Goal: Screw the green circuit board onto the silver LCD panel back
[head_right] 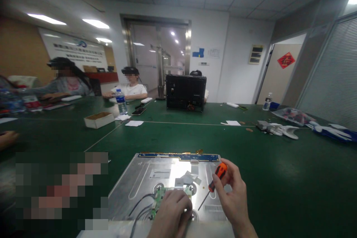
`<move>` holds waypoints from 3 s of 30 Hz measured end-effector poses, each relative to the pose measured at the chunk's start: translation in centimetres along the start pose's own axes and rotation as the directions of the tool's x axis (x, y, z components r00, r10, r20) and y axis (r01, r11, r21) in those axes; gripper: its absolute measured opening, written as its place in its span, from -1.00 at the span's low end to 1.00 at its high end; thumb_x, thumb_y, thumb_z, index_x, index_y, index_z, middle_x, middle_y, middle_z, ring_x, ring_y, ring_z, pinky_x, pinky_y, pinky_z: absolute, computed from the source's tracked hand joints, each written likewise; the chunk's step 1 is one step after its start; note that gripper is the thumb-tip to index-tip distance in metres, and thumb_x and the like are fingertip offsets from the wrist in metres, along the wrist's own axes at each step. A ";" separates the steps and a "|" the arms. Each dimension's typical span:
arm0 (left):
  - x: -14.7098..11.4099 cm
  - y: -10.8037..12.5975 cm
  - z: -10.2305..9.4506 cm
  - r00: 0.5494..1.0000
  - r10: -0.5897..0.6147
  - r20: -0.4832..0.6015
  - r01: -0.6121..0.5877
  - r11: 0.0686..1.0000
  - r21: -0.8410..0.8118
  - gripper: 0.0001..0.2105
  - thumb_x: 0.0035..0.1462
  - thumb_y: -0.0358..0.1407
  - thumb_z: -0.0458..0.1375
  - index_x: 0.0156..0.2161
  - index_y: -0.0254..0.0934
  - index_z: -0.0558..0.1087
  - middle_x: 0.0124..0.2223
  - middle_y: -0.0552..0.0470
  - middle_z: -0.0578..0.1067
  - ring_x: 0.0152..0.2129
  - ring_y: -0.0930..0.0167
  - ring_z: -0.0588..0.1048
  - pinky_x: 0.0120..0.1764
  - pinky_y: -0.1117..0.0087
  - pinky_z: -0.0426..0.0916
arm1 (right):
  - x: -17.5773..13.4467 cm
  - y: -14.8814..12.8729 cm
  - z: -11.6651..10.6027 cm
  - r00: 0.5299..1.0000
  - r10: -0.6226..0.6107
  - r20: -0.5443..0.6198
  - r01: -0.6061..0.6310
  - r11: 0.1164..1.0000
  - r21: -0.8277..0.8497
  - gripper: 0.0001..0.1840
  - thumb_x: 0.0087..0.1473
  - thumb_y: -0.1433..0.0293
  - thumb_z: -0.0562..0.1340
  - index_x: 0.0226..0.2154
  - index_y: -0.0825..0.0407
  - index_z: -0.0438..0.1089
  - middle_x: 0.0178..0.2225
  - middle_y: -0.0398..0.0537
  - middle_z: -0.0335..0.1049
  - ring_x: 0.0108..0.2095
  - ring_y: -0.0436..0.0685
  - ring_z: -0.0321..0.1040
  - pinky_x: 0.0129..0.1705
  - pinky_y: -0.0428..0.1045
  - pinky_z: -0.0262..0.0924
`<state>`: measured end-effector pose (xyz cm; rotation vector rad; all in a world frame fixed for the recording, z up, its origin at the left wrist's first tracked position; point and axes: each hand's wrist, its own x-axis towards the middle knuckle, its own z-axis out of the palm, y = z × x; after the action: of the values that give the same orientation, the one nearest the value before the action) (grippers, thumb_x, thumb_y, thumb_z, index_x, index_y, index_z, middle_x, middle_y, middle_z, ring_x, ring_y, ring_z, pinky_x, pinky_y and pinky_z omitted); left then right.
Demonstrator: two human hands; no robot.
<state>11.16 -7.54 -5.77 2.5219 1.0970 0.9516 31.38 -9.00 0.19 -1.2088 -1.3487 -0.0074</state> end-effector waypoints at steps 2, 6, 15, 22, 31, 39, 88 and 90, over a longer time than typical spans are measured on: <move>-0.3 0.1 0.4 0.998 0.012 -0.067 -0.012 1.000 -0.001 -0.84 -0.06 -0.51 0.14 -0.35 -0.22 0.41 -0.32 0.01 0.48 -0.30 0.27 0.42 -0.16 0.23 0.22 | -0.6 0.1 0.0 0.996 0.073 -0.047 -0.070 0.995 0.067 -0.63 0.11 0.21 0.31 -0.06 0.01 0.38 -0.52 -0.18 0.34 -0.62 0.04 0.29 -0.58 -0.07 0.29; -0.6 -0.1 1.7 0.985 0.047 -0.165 -0.037 0.997 0.064 -0.87 -0.04 -0.49 0.14 -0.37 -0.22 0.39 -0.37 0.01 0.46 -0.34 0.27 0.42 -0.17 0.22 0.22 | -1.5 0.6 0.3 0.979 0.200 -0.037 -0.186 0.954 0.234 -0.62 0.10 0.19 0.32 -0.07 0.00 0.36 -0.53 -0.21 0.32 -0.65 0.03 0.28 -0.62 -0.08 0.29; -1.0 -0.1 2.4 0.975 0.122 -0.187 -0.095 0.985 0.145 -0.89 -0.01 -0.47 0.11 -0.39 -0.21 0.37 -0.40 0.03 0.45 -0.37 0.29 0.41 -0.12 0.20 0.24 | -2.0 -0.1 0.5 0.969 0.244 -0.040 -0.220 0.926 0.308 -0.61 0.09 0.17 0.34 -0.08 -0.02 0.35 -0.55 -0.23 0.29 -0.66 0.03 0.27 -0.63 -0.08 0.29; -0.7 0.7 1.0 0.981 0.060 -0.184 -0.036 0.991 0.128 -0.84 0.03 -0.54 0.09 -0.39 -0.22 0.38 -0.36 0.02 0.48 -0.34 0.28 0.42 -0.10 0.19 0.24 | -2.0 0.1 0.6 0.976 0.217 -0.033 -0.196 0.930 0.310 -0.63 0.11 0.18 0.33 -0.08 -0.02 0.34 -0.56 -0.24 0.26 -0.68 0.01 0.22 -0.67 -0.10 0.23; -0.5 2.4 -1.4 0.995 0.061 -0.085 -0.048 0.989 0.142 -0.82 0.10 -0.58 0.07 -0.37 -0.25 0.40 -0.29 -0.01 0.50 -0.28 0.27 0.42 -0.03 0.16 0.23 | -1.9 -0.8 0.6 0.982 0.181 -0.054 -0.159 0.947 0.280 -0.64 0.10 0.20 0.33 -0.09 0.00 0.35 -0.59 -0.29 0.17 -0.65 0.01 0.21 -0.63 -0.11 0.23; -0.3 2.8 -1.8 0.996 0.061 -0.071 -0.051 0.989 0.139 -0.82 0.08 -0.58 0.10 -0.38 -0.26 0.42 -0.30 -0.01 0.50 -0.29 0.27 0.42 -0.03 0.14 0.23 | -1.5 -1.2 0.3 0.988 0.155 -0.001 -0.145 0.930 0.338 -0.66 0.15 0.24 0.29 -0.05 0.00 0.31 -0.53 -0.25 0.27 -0.65 -0.03 0.21 -0.64 -0.14 0.21; -0.7 2.5 -2.6 1.000 -0.018 -0.007 0.018 0.999 -0.051 -0.82 0.13 -0.55 0.10 -0.29 -0.23 0.44 -0.24 0.03 0.51 -0.24 0.27 0.43 -0.05 0.16 0.22 | 1.1 -4.9 2.6 0.924 -0.359 0.134 0.344 0.931 0.123 -0.65 0.13 0.46 0.22 -0.01 0.00 0.25 -0.47 -0.23 0.35 -0.62 -0.06 0.24 -0.61 -0.16 0.23; -0.7 2.6 -2.7 1.000 -0.014 -0.002 0.014 0.999 -0.040 -0.82 0.13 -0.55 0.10 -0.29 -0.23 0.44 -0.24 0.02 0.51 -0.23 0.27 0.43 -0.05 0.16 0.23 | 1.2 -4.8 2.5 0.930 -0.347 0.126 0.334 0.936 0.111 -0.65 0.13 0.45 0.22 -0.01 0.00 0.25 -0.48 -0.22 0.35 -0.62 -0.06 0.24 -0.62 -0.16 0.22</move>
<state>10.51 -9.94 -2.93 2.4785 1.0840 0.9636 26.96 -8.80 3.53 -0.9022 -1.6564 -0.1094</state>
